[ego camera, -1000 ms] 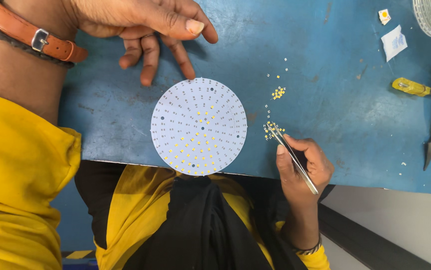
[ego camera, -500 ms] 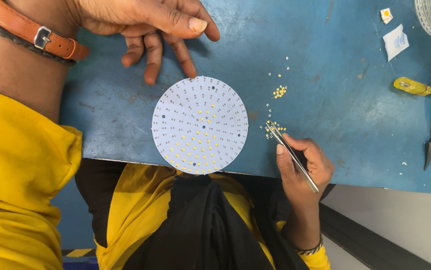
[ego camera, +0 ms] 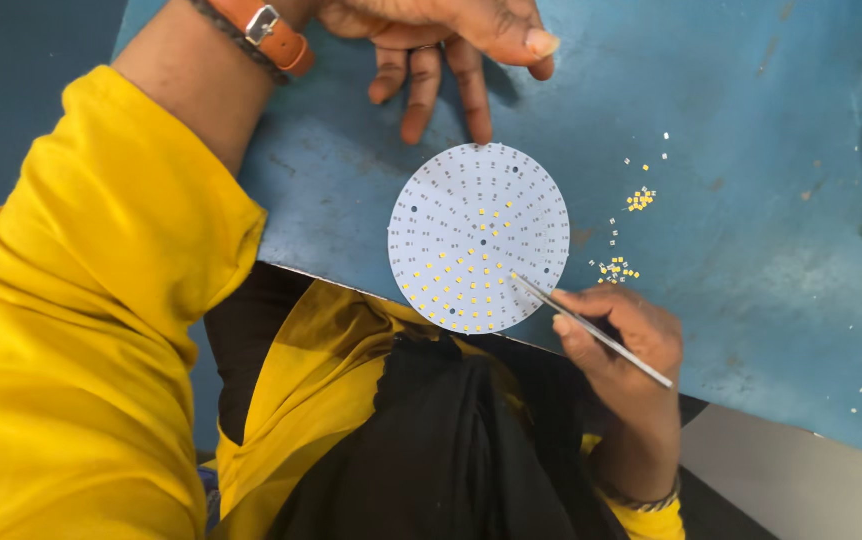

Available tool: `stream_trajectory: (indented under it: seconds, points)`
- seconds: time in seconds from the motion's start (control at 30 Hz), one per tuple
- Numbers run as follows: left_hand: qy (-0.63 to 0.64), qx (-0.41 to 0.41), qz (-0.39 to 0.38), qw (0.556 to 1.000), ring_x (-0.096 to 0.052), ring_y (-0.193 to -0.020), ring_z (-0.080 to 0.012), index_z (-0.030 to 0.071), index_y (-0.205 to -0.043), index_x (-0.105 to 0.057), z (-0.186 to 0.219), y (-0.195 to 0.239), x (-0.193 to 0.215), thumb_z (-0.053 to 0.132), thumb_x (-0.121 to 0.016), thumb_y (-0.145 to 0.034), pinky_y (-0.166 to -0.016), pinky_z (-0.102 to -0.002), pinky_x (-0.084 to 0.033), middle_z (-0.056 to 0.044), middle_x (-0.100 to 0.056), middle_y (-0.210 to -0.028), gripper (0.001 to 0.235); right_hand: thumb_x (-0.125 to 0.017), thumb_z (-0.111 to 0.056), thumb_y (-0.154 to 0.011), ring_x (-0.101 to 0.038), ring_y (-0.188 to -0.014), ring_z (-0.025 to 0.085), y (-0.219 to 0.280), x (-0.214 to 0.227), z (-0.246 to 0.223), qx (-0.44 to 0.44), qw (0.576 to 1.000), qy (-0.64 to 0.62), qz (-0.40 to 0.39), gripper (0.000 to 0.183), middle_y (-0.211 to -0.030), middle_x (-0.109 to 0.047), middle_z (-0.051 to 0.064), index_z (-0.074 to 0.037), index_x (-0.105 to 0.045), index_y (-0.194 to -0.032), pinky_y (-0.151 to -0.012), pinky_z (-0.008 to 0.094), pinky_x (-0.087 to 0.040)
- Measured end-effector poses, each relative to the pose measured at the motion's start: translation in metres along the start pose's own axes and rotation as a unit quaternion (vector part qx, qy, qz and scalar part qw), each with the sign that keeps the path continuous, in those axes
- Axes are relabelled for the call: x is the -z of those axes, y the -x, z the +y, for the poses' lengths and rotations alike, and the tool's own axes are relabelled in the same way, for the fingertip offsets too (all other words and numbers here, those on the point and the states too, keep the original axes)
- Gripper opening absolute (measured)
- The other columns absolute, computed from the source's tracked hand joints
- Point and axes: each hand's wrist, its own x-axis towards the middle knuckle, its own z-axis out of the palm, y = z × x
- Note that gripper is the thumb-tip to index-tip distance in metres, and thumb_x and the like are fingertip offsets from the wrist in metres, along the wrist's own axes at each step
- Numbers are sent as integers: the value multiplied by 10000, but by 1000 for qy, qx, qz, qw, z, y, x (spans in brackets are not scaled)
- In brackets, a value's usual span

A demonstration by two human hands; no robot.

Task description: The person uses tweezers to pick up small yellow LED components from a blue work surface and places them one by one onto designated spots on a circular LED board. The board is held steady with the left hand while the right hand positions each LED.

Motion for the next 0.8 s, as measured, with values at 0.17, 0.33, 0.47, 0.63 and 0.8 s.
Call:
stream_trajectory:
  seconds: [0.17,0.33,0.47,0.63,0.8]
  points:
    - [-11,-6,-10,1000,-798,-576,-318,-12,-1460,-484,2,0,-2,683,-583,-858,-370,-343,-606,-331,-762,-1039,924,-777,-161,-932,-614,-722,67,-21,5,16,19,998,-53,-33,268,-867,-714,60,35,-723,-1107,-637,202,-444]
    - [-8,3,-18,1000,-799,-584,-329,-2,-1468,-462,4,-2,-3,690,-580,-855,-380,-350,-609,-340,-768,-1049,932,-772,-108,-914,-608,-656,51,-23,6,17,-16,995,-84,-51,256,-860,-729,57,33,-726,-1122,-578,188,-463]
    - [10,-9,-44,999,-812,-600,-333,13,-1481,-424,6,-3,-6,696,-582,-846,-388,-351,-617,-342,-768,-1073,946,-780,-76,-887,-613,-624,61,-24,8,16,-24,996,-63,-59,251,-850,-728,66,38,-730,-1105,-552,192,-460]
    - [18,-25,-55,998,-818,-614,-340,15,-1476,-431,5,-3,-8,716,-592,-826,-393,-358,-628,-344,-763,-1075,969,-784,-66,-894,-609,-634,65,-23,4,14,9,996,-71,-60,241,-859,-725,71,39,-726,-1103,-562,191,-457]
    - [8,-23,-48,999,-827,-630,-358,21,-1483,-438,5,-4,-9,726,-592,-825,-401,-372,-632,-347,-763,-1066,977,-797,-38,-875,-608,-620,68,-24,2,13,8,997,-54,-59,242,-845,-721,80,42,-729,-1093,-546,192,-445]
